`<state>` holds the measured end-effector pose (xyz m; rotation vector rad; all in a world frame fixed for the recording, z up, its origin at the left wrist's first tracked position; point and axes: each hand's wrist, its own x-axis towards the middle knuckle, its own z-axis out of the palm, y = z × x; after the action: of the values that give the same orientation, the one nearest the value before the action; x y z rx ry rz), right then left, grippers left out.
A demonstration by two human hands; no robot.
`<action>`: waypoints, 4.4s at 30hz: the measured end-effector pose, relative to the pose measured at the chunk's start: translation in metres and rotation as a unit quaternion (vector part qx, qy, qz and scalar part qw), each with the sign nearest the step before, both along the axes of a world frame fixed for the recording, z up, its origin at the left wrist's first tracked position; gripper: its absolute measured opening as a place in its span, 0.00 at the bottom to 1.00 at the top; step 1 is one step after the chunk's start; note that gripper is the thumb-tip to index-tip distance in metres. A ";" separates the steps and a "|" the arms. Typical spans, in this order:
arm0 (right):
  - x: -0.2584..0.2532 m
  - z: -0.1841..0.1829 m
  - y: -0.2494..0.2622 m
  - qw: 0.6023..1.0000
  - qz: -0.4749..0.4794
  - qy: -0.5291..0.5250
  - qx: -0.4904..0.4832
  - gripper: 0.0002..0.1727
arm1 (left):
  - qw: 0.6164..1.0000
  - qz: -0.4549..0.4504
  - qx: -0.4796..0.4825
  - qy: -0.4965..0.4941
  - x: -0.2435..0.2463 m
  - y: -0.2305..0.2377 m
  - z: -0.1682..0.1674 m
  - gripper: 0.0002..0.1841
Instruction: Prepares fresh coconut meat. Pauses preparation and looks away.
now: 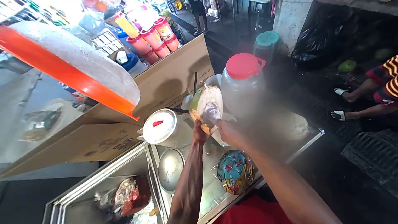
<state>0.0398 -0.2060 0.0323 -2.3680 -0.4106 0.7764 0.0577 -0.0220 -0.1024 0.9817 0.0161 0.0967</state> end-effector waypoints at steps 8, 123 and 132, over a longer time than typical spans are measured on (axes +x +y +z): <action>-0.007 0.008 0.002 0.998 0.046 0.012 -0.032 0.21 | 1.000 0.009 0.014 0.017 0.002 0.000 0.005 0.35; 0.004 0.008 -0.006 0.995 0.038 -0.018 -0.088 0.21 | 0.995 -0.007 0.099 -0.007 0.021 0.008 -0.014 0.58; -0.005 -0.001 0.010 0.995 0.006 -0.029 -0.090 0.28 | 0.997 0.026 0.066 -0.002 0.008 -0.008 -0.007 0.53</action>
<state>0.0343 -0.1962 0.0311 -2.5631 -0.3944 0.7808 0.0657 -0.0300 -0.1090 1.1131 0.0321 0.1492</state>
